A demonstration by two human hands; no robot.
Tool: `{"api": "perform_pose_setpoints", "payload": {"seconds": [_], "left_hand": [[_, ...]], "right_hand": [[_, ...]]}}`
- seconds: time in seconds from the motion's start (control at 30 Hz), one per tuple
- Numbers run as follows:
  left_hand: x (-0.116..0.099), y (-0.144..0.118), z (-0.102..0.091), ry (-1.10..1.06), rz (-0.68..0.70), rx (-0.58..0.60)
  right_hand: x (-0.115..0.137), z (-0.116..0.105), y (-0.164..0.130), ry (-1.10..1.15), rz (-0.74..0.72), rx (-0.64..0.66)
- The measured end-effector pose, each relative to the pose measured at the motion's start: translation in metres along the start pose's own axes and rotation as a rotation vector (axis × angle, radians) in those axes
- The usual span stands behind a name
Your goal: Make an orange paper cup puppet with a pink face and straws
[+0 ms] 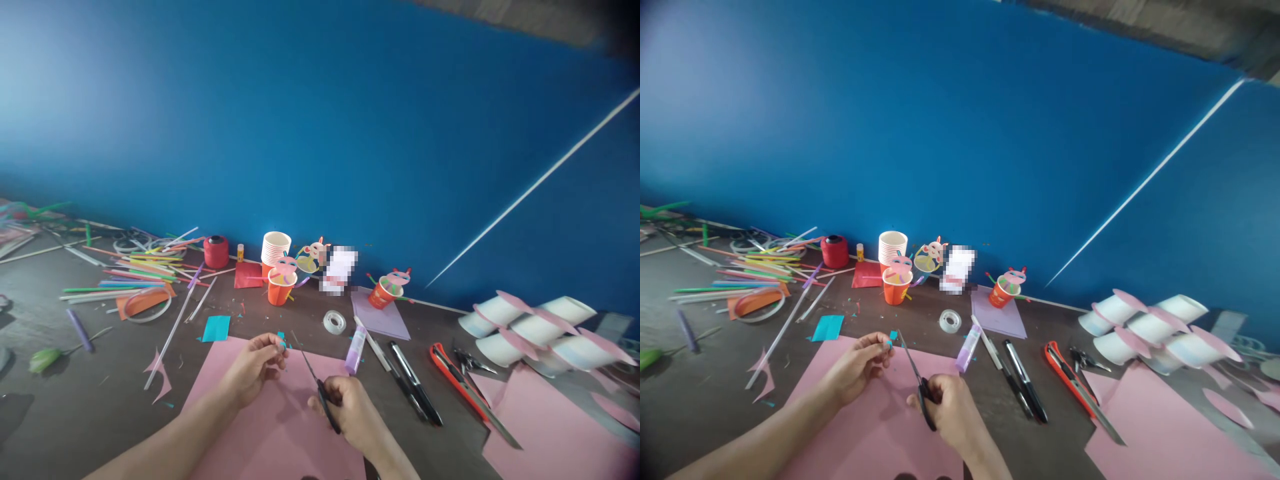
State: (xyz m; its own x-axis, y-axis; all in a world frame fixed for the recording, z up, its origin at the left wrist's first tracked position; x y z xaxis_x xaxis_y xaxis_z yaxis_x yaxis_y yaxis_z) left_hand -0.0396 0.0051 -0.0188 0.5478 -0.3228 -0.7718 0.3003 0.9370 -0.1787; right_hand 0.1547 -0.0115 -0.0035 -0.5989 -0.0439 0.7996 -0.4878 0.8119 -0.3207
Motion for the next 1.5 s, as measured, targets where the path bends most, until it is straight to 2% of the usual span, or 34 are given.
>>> {"api": "perform_pose_setpoints", "payload": {"seconds": [0.23, 0.4, 0.57, 0.7, 0.87, 1.07, 1.5], "left_hand": [[0.002, 0.001, -0.001, -0.021, -0.036, -0.013], [0.001, -0.001, 0.001, -0.04, -0.027, -0.02], [-0.003, -0.001, 0.004, -0.096, 0.005, -0.016], [-0.006, -0.002, 0.004, -0.139, 0.002, 0.011], [-0.004, 0.001, -0.004, -0.2, 0.011, -0.006], [0.0, 0.003, -0.009, -0.192, -0.021, -0.05], [-0.004, 0.001, -0.006, -0.168, -0.003, -0.037]], "right_hand": [[-0.001, 0.001, 0.0, 0.066, 0.006, 0.016], [0.001, 0.003, 0.002, 0.219, -0.011, 0.044], [0.007, 0.008, 0.002, 0.375, 0.023, 0.147], [0.002, 0.01, 0.001, 0.382, -0.022, 0.269], [-0.008, 0.01, 0.002, 0.388, -0.038, 0.315], [-0.01, 0.01, 0.002, 0.375, -0.008, 0.314], [-0.01, 0.011, 0.001, 0.427, -0.022, 0.328]]}}
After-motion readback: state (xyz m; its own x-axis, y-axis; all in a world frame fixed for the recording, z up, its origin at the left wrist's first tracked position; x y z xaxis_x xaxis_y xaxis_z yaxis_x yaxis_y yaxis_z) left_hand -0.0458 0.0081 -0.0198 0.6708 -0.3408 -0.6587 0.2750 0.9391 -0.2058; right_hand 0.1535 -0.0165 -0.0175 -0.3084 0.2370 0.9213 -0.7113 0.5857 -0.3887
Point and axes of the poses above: each hand's wrist, its own y-axis towards the middle knuckle, its own z-axis out of the palm, x = y × z, the point moved 2 cm from there along y, towards the middle knuckle, and after that the axes turned 11 degrees about x, right-handed, at the moved point
